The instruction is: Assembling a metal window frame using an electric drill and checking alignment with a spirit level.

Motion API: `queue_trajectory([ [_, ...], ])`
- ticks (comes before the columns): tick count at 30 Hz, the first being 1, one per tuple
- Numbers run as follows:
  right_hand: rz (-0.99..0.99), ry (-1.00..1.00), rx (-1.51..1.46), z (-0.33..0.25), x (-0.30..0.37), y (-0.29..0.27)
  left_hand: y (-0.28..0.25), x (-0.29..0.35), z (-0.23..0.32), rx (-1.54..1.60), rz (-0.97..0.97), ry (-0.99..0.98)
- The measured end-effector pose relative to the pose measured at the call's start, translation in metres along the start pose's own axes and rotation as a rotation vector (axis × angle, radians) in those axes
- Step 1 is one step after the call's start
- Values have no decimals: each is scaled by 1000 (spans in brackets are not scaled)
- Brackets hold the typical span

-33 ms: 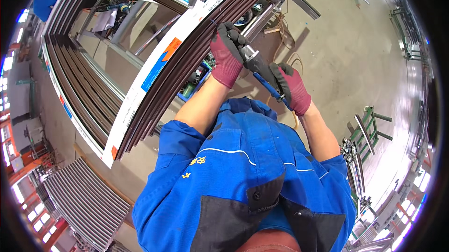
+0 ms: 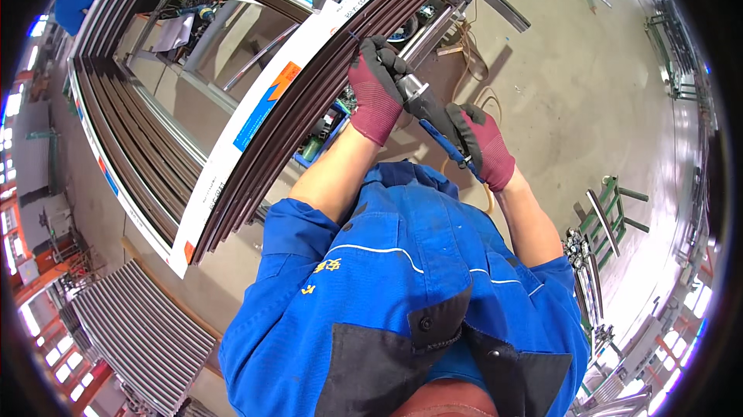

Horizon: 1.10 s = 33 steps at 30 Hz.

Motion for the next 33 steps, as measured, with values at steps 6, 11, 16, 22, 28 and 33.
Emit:
queue_trajectory([
  [6, 13, 147, -4, -6, -1, -5, 4, -3, 2, -54, -12, 52],
  [11, -54, 51, 36, -16, -11, -5, 3, -12, -1, 23, 35, 45],
  [16, -75, -92, 272, -38, -23, -3, 9, -17, 7, -13, 140, 56],
  [22, -203, -218, 459, -51, -31, 8, -5, -27, 6, -92, 48, 11],
  [28, -233, -187, 318, -49, -29, 2, 39, 82, 146, -824, -102, 445],
  [33, -227, -150, 298, -38, -34, -1, 78, -21, 243, -1383, -198, 480],
])
Point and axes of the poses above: each hand's wrist, its own x-axis away from the middle knuckle, its own y-axis out of the palm, z = x × y, the point moved 8 cm from there along -x, towards the middle knuckle, and after that the axes turned 3 degrees about z, right-handed, at the moved point
